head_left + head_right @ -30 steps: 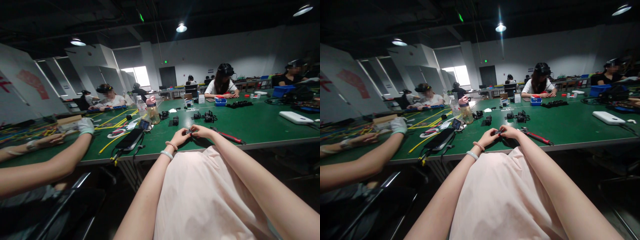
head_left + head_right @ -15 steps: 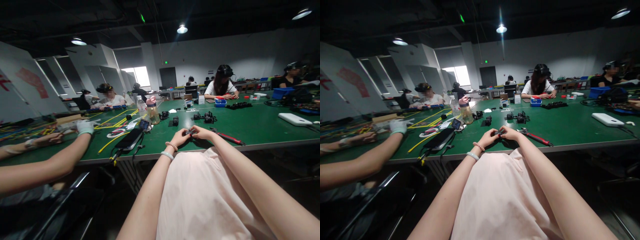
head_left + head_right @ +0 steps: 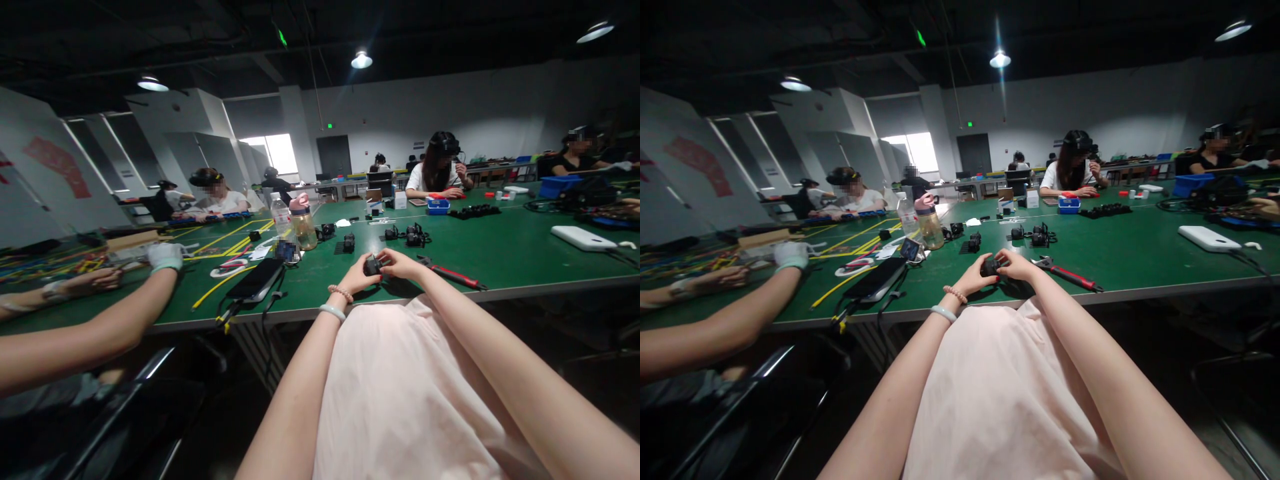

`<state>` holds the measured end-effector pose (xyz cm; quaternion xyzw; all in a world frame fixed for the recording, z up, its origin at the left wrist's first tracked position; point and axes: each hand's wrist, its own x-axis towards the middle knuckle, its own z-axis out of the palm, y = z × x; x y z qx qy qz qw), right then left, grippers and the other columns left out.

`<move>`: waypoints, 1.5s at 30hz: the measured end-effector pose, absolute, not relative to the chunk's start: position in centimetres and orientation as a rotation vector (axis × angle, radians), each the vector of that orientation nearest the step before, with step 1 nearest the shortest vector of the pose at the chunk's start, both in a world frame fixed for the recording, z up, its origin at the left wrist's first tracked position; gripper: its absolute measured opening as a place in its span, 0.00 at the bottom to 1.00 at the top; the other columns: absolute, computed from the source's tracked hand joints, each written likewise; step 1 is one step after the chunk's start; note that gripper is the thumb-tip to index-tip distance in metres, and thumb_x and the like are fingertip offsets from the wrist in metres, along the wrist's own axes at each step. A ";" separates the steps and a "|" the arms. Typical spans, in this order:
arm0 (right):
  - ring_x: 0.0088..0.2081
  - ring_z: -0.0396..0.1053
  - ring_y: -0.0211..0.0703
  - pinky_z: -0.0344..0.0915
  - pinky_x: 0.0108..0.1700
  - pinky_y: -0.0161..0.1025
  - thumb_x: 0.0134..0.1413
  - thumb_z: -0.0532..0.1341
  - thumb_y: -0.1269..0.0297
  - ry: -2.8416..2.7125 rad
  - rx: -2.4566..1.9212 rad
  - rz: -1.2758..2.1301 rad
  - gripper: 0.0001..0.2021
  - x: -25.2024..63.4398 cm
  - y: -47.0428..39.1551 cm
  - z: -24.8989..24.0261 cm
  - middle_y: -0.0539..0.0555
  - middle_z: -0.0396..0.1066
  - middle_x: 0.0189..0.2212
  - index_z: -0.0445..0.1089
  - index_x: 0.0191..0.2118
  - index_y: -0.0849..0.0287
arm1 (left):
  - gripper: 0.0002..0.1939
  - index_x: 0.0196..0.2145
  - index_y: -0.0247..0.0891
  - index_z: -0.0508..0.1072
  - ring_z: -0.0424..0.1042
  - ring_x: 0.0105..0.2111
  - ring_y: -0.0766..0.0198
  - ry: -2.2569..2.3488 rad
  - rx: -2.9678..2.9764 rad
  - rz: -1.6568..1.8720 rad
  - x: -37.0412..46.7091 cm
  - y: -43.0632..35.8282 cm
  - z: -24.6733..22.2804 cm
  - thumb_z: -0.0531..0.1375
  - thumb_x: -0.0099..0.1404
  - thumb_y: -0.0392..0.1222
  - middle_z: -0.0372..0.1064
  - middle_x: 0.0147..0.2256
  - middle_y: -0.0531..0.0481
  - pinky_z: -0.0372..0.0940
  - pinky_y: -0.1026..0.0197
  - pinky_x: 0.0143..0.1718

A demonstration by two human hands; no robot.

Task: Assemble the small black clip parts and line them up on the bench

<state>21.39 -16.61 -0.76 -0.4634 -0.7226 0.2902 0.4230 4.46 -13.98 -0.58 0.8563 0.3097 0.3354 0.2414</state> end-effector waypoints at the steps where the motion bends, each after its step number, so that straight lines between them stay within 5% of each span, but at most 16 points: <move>1: 0.31 0.64 0.34 0.62 0.33 0.34 0.39 0.57 0.73 -1.801 -1.139 0.712 0.15 21.3 -16.7 -0.6 0.51 0.65 0.34 0.59 0.38 0.60 | 0.37 0.50 0.35 0.55 0.63 0.43 0.59 0.840 2.341 0.930 4.5 -14.0 -0.6 0.62 0.43 0.45 0.60 0.45 0.44 0.58 0.59 0.44; 13: 0.36 0.65 0.36 0.62 0.40 0.38 0.41 0.57 0.70 -1.772 -1.088 0.504 0.14 19.8 -18.0 1.2 0.54 0.66 0.36 0.63 0.40 0.60 | 0.31 0.44 0.36 0.60 0.65 0.35 0.62 0.926 2.306 1.104 4.6 -14.1 -0.4 0.61 0.43 0.50 0.65 0.37 0.48 0.61 0.62 0.35; 28: 0.31 0.64 0.34 0.61 0.34 0.33 0.41 0.56 0.72 -1.907 -1.295 0.580 0.12 21.3 -15.8 -1.5 0.51 0.68 0.30 0.62 0.38 0.62 | 0.30 0.41 0.36 0.65 0.65 0.35 0.61 0.985 2.382 0.813 4.4 -13.8 -0.6 0.63 0.39 0.49 0.66 0.35 0.49 0.60 0.61 0.37; 36: 0.34 0.64 0.34 0.60 0.38 0.35 0.41 0.57 0.72 -1.882 -1.261 0.635 0.11 21.3 -15.8 -1.4 0.52 0.67 0.34 0.63 0.36 0.62 | 0.16 0.37 0.35 0.63 0.64 0.37 0.65 0.831 2.308 0.941 4.3 -13.5 -0.3 0.56 0.49 0.40 0.64 0.36 0.49 0.59 0.61 0.40; 45: 0.35 0.63 0.35 0.59 0.41 0.36 0.41 0.56 0.72 -1.912 -1.236 0.568 0.11 21.3 -15.7 -1.6 0.52 0.66 0.34 0.62 0.36 0.62 | 0.13 0.34 0.37 0.65 0.64 0.33 0.65 0.858 2.410 0.919 4.3 -13.8 -0.4 0.55 0.50 0.44 0.65 0.33 0.52 0.60 0.62 0.37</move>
